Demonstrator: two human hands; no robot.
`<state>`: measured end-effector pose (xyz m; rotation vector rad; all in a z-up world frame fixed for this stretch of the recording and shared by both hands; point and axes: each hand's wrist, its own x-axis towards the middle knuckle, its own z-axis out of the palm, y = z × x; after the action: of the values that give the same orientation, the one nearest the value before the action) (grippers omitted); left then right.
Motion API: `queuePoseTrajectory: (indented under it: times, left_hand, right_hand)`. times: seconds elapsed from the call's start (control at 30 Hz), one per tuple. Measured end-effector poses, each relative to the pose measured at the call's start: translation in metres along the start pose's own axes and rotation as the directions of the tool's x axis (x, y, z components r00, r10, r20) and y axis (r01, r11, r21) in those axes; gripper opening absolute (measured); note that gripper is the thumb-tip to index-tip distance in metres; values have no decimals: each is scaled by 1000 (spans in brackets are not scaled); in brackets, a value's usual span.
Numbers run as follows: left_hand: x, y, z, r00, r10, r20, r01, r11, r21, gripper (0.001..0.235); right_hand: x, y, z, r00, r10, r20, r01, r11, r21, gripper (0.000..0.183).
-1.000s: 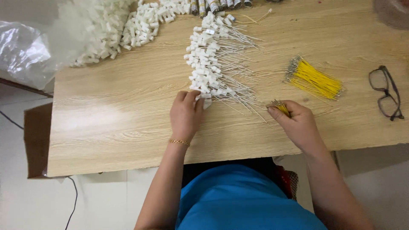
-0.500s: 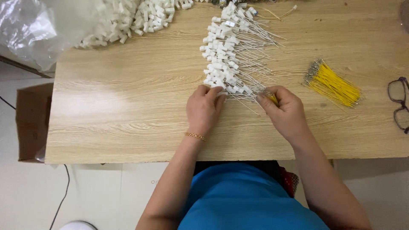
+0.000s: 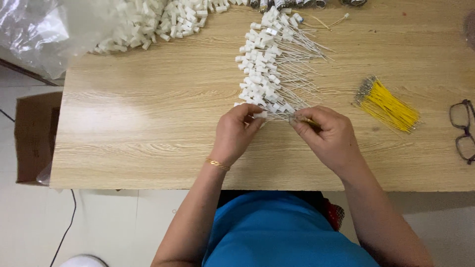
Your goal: Assembling small plastic caps onto the ends of thin wires
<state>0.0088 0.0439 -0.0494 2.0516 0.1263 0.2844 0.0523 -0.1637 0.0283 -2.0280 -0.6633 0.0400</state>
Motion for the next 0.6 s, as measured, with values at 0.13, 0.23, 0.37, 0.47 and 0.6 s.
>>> queuePoseTrajectory:
  times: [0.13,0.23,0.37,0.47,0.6]
  left_hand:
    - [-14,18,-6,986,-151,71,167,892,-420,23]
    - [-20,7,-2,961,-218,169,271,629,-729,27]
    - [-28,14,1,926,-287,244,344,378,-860,25]
    - [-28,17,2,907,-293,303,383,273,-882,22]
    - [-29,13,5,890,-283,357,411,161,-897,17]
  right_hand:
    - [4,-19,4,997,-75,5,75,997,-9,14]
    - [7,-18,10,996,-85,11,86,995,-52,11]
    - [4,-13,12,997,-79,23,80,996,-38,11]
    - [1,-13,11,998,-58,16,59,997,-39,11]
    - [0,-14,8,998,-32,57,34,999,-35,11]
